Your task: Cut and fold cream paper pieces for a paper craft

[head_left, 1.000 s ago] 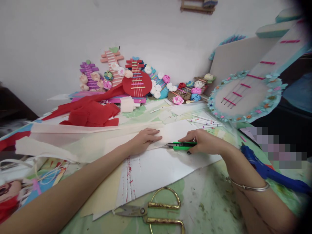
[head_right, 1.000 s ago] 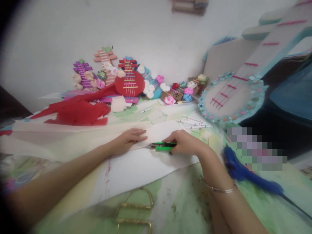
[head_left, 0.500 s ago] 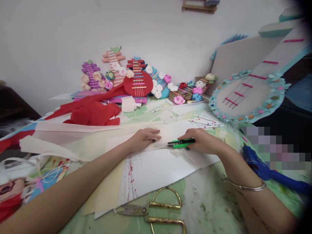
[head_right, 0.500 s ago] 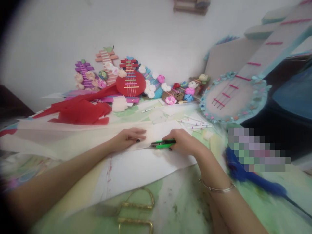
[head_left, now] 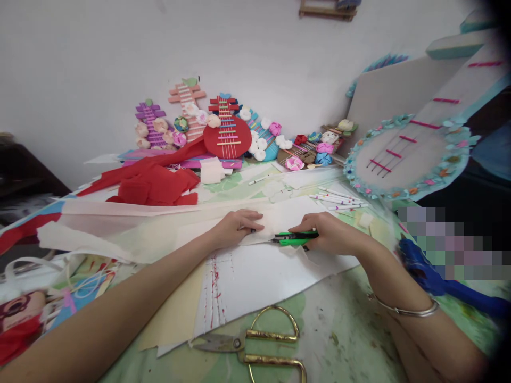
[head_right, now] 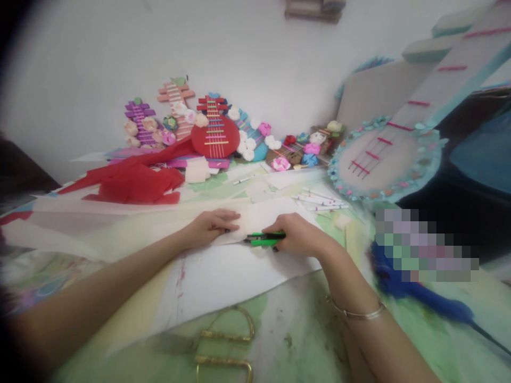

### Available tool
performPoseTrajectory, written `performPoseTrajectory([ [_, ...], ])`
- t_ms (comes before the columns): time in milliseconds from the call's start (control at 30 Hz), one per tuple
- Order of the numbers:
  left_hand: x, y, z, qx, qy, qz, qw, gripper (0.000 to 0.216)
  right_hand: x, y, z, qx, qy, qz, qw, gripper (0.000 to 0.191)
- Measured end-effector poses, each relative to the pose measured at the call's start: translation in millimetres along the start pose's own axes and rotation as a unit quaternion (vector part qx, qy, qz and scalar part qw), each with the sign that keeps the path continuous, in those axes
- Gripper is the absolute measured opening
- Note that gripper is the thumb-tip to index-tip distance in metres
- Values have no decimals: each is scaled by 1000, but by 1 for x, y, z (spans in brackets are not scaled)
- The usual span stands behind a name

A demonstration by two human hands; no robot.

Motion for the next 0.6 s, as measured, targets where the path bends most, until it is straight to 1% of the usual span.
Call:
performPoseTrajectory([
  [300, -1, 0, 1, 7, 7, 6, 1000, 28, -2, 7, 10, 16, -26, -37, 999, 34],
  [467, 0, 0, 1, 4, 8, 10, 1000, 27, 1, 5, 7, 3, -29, -37, 999, 37],
  [600, -1, 0, 1, 3, 2, 7, 1000, 27, 5, 6, 3, 11, -36, -32, 999, 37],
])
Point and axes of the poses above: each hand's wrist, its own y-axis away from the middle knuckle, its own z-axis out of the back of the hand, x = y × z, the point moved 3 cm from there along -y, towards the middle knuckle, and after that the axes turned 6 degrees about -x, right-handed, at the moved point
